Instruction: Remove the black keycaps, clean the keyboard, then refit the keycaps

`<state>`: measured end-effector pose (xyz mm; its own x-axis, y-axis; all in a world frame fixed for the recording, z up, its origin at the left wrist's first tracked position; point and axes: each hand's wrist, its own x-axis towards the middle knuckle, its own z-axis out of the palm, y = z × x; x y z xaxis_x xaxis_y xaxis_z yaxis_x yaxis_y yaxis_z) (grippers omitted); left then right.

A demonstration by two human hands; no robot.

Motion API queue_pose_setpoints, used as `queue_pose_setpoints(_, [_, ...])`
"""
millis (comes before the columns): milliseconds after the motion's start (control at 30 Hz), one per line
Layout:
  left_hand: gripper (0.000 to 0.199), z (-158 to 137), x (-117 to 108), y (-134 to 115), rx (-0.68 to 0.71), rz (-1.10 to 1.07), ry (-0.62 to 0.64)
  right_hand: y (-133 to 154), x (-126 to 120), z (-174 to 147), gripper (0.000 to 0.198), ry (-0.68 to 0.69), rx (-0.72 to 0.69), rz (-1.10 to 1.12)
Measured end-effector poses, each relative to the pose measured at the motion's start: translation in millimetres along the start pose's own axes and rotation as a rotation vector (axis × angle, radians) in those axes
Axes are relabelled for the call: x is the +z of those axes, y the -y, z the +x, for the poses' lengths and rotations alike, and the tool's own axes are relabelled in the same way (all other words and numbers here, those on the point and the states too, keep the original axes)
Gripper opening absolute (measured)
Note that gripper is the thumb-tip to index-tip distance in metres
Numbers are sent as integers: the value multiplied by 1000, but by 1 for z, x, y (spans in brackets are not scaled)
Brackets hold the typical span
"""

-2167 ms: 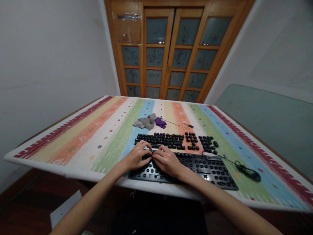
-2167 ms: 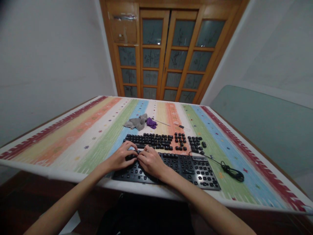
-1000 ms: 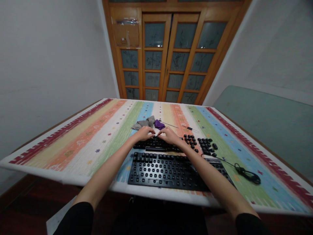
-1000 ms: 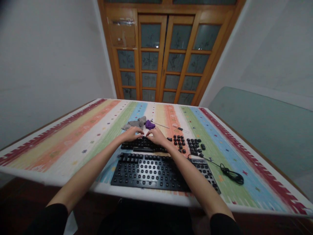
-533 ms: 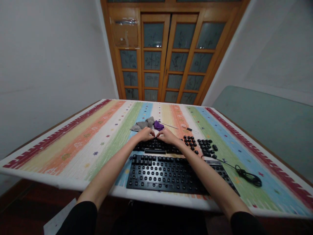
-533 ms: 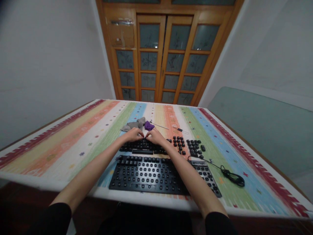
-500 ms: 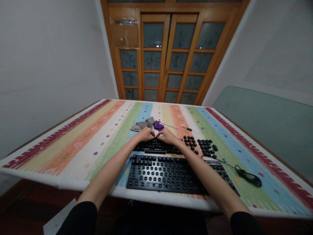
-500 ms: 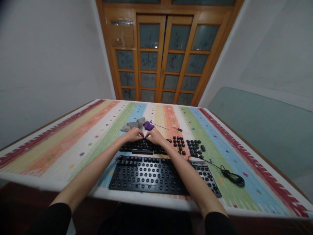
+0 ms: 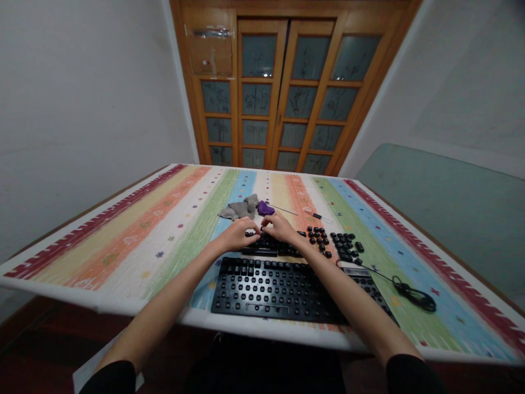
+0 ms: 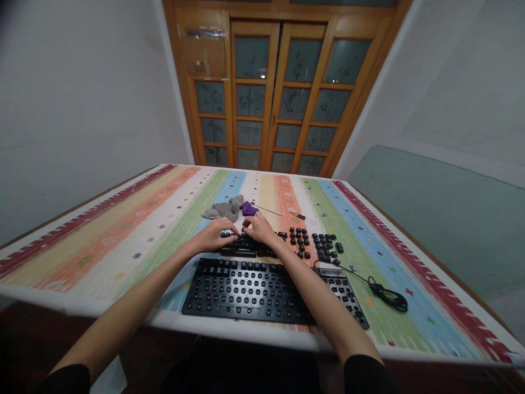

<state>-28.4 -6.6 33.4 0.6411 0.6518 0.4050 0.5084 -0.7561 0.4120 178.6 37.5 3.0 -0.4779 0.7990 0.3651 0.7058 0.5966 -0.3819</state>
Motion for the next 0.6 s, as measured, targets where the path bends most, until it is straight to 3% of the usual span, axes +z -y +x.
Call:
queue_pose_setpoints(267, [8,-56,5,-50,129,-78,40,34,-23,-62,11,-106,-135,140])
queue_pose_setpoints(467, [12,-74,17,-55,131,-13,53,70,-26,-108,11,-137,-315,147])
queue_pose_setpoints(600, [13,-77,23,-52,133,-1,36,76,-18,-120,12,-115,-374,101])
